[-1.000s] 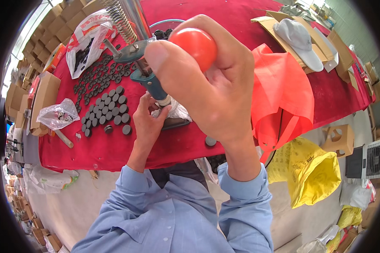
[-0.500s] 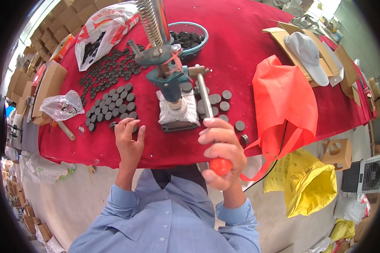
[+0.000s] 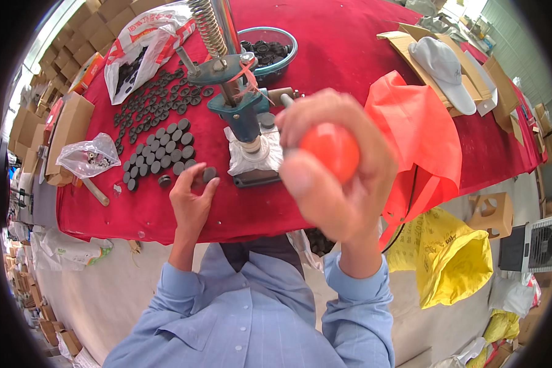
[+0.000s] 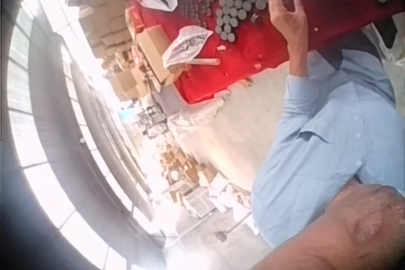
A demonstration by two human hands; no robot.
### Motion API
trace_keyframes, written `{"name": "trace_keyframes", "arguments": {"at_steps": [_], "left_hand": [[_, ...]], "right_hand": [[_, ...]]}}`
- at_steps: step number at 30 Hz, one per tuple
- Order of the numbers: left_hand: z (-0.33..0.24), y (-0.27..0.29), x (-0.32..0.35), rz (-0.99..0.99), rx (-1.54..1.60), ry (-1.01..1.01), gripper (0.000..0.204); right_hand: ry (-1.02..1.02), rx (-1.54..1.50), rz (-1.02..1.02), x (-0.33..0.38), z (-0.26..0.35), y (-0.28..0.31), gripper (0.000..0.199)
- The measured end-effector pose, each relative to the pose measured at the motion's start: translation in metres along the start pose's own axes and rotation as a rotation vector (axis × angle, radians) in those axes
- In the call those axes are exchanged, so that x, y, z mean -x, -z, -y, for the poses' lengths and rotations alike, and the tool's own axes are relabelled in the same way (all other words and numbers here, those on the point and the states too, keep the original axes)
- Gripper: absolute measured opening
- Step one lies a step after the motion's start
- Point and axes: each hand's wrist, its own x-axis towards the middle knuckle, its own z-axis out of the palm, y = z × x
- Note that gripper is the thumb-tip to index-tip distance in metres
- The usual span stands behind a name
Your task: The person places round black discs one by one into a manual press machine, pulls the lever to press them, and sets the finished discs aside on the table.
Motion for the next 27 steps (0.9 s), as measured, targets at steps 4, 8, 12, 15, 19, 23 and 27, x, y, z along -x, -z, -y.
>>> {"name": "trace_keyframes", "arguments": {"at_steps": [4,8,12,15,19,23,27], "left_hand": [[-0.016,-0.037,-0.028,0.045,0.121,-0.010,0.047],[-0.024,-0.064,-0.041,0.122,0.123,-0.047,0.054],[-0.025,-0.073,-0.045,0.099,0.095,-0.109,0.055],[-0.023,-0.074,-0.044,0.124,0.102,-0.087,0.058],[-0.029,-0.054,-0.037,0.091,0.111,-0.079,0.053],[-0.004,0.006,-0.025,-0.120,-0.167,-0.185,0.032],[0.037,0.059,0.002,-0.175,-0.457,-0.089,0.027]], "right_hand": [[-0.205,0.082,0.061,-0.037,0.006,0.002,0.041],[-0.220,0.098,0.052,-0.044,0.007,0.000,0.038],[-0.237,0.124,0.040,-0.040,0.008,-0.002,0.038],[-0.118,0.063,0.034,-0.018,0.003,-0.002,0.041],[0.033,-0.063,-0.034,0.030,-0.011,-0.007,0.030],[0.090,0.009,0.002,0.095,-0.030,-0.001,0.036],[0.047,-0.019,-0.093,0.098,-0.033,-0.011,0.039]]}}
